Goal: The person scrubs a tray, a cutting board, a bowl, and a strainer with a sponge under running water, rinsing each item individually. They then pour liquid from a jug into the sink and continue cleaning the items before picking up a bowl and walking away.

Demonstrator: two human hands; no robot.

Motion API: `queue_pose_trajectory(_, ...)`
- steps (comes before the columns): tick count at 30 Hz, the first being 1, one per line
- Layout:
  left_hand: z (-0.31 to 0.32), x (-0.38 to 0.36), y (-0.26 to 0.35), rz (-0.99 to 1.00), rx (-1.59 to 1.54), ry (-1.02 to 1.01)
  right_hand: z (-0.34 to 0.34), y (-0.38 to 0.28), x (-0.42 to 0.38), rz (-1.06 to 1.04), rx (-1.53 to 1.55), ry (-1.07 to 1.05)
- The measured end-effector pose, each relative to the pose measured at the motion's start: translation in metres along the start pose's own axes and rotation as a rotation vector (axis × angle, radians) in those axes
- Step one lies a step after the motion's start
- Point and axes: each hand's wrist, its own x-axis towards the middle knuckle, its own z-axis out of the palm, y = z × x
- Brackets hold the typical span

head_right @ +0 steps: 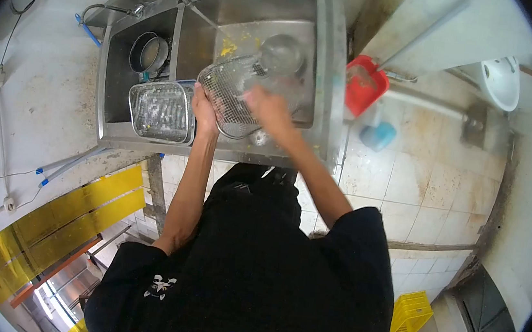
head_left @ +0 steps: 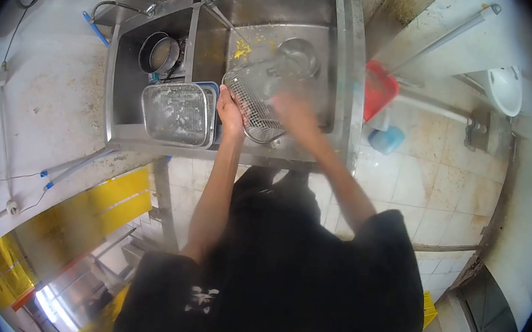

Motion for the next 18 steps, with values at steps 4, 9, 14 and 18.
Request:
queue_pose_trajectory(4,-0.006,-0.004,-0.001,-0.045,-0.086,-0.002,-0.004,0.077,0.002,0.293,-0.314,-0.065)
queue_pose_trajectory(9,-0.004,0.021,-0.025,-0.009,-0.083,0.114,0.010,-0.019,-0.001,0.181,-0.224,-0.311)
queue_pose_trajectory(14,-0.004,0.006,-0.014,-0.173,-0.313,0.003,-0.017,0.070,0.005,0.482,-0.206,-0.168)
queue_pose_trajectory(18,0.015,0.008,-0.024,-0.083,-0.207,0.130,0.016,0.054,-0.015,0.143,-0.115,0.076)
